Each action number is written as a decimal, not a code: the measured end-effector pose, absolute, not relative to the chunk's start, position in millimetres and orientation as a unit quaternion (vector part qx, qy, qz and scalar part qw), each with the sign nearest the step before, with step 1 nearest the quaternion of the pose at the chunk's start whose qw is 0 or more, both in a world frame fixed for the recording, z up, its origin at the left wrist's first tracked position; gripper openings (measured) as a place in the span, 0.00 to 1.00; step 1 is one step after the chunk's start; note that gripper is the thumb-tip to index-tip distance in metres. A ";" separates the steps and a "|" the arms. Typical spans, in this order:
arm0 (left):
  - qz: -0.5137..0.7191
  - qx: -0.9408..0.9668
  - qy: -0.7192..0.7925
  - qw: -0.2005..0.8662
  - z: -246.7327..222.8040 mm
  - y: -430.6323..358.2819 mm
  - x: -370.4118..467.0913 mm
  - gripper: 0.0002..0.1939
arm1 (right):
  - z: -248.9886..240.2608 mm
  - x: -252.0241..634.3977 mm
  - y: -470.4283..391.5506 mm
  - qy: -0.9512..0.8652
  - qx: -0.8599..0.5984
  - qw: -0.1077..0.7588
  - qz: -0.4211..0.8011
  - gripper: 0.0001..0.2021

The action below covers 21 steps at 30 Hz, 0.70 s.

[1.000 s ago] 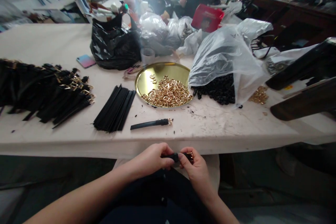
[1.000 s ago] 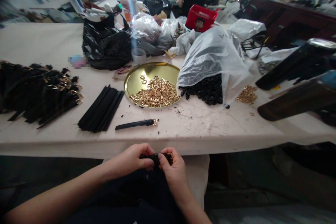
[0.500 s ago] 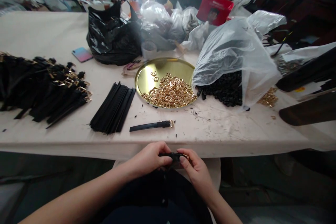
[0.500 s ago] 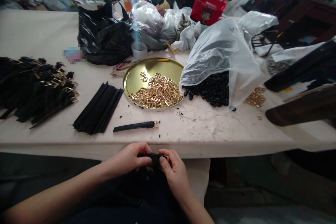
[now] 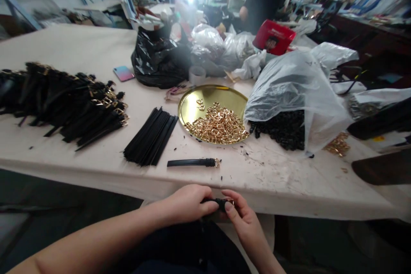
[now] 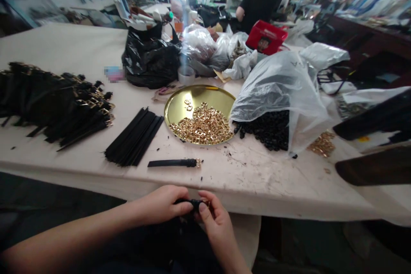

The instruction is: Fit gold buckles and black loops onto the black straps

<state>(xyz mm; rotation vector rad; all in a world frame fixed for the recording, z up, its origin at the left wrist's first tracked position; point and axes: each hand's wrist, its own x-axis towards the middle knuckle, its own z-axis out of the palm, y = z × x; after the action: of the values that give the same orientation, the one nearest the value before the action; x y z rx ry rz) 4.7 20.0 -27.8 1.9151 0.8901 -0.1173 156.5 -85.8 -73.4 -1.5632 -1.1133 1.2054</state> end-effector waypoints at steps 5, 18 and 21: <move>-0.009 0.799 0.355 0.486 -14.6 31.1 0.8 0.14 | -61.4 160.7 -60.7 -0.720 -0.583 0.333 0.173 0.14; 0.032 0.826 0.558 0.071 -6.8 124.9 -56.1 0.14 | -90.8 184.6 20.7 -0.764 -0.592 0.255 0.009 0.16; 0.024 0.798 0.602 0.032 -17.4 140.4 -68.7 0.12 | -92.7 189.1 16.0 -0.729 -0.625 0.279 0.018 0.19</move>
<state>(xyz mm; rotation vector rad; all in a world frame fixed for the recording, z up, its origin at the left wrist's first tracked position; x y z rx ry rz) -68.7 140.4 -17.4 2.4562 1.8525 0.0740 189.1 16.0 -92.7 -1.6778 -1.9549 0.0490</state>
